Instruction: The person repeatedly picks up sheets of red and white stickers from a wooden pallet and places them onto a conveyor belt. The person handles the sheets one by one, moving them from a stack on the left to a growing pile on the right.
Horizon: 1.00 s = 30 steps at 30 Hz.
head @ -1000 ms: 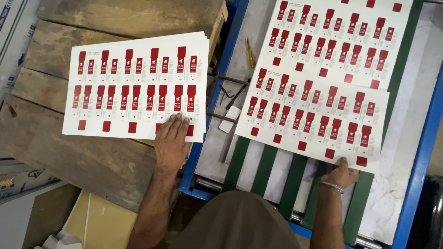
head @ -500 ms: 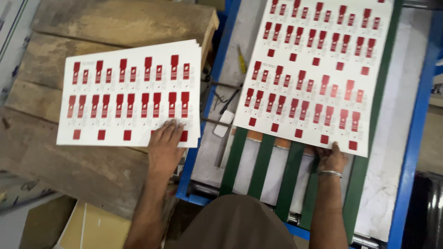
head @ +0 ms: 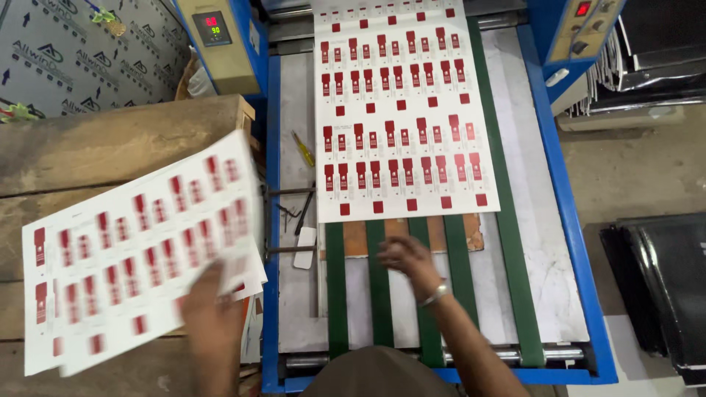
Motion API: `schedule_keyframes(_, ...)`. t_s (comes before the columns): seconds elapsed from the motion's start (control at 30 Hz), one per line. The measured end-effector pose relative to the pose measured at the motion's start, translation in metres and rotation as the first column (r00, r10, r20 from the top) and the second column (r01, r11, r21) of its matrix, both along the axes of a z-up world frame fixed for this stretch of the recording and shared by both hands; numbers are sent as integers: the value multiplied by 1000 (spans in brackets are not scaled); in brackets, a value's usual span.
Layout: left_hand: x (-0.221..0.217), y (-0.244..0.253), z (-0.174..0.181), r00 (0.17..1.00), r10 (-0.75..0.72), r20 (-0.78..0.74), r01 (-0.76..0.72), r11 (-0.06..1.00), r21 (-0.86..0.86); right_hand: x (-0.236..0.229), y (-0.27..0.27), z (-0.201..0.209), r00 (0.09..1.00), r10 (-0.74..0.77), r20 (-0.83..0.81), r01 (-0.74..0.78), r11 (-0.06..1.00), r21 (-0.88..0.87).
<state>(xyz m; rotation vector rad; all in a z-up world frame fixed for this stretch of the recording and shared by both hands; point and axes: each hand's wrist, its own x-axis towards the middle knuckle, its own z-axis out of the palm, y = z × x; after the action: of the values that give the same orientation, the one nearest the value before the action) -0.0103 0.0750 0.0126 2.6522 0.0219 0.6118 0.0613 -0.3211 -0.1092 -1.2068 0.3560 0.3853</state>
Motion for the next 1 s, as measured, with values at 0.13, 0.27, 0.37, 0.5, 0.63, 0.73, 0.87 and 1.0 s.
schedule_keyframes(0.13,24,-101,-11,941,-247,-230,295,934,202,-15,74,34,811,471,347,-517,854,50)
schedule_keyframes(0.27,22,-129,-5,914,-384,-129,402,900,169,-17,94,37,991,132,11,-131,962,238)
schedule_keyframes(0.37,20,-95,4,958,-270,-98,286,928,240,12,52,19,985,-173,9,172,985,14)
schedule_keyframes(0.5,10,-37,18,994,-86,-66,103,940,324,40,-42,-42,816,-533,224,565,818,-112)
schedule_keyframes(0.63,6,-4,10,988,-87,-126,126,929,348,40,-131,-87,660,-687,305,688,715,123)
schedule_keyframes(0.73,5,3,-3,983,-101,-151,148,927,346,22,-156,-96,605,-746,278,774,633,12)
schedule_keyframes(0.87,2,-4,-9,994,-80,-79,101,945,311,-6,-148,-79,612,-754,239,776,630,2)
schedule_keyframes(1.0,0,-4,-4,996,-88,-9,87,959,270,-33,-128,-68,660,-716,227,741,670,-43)
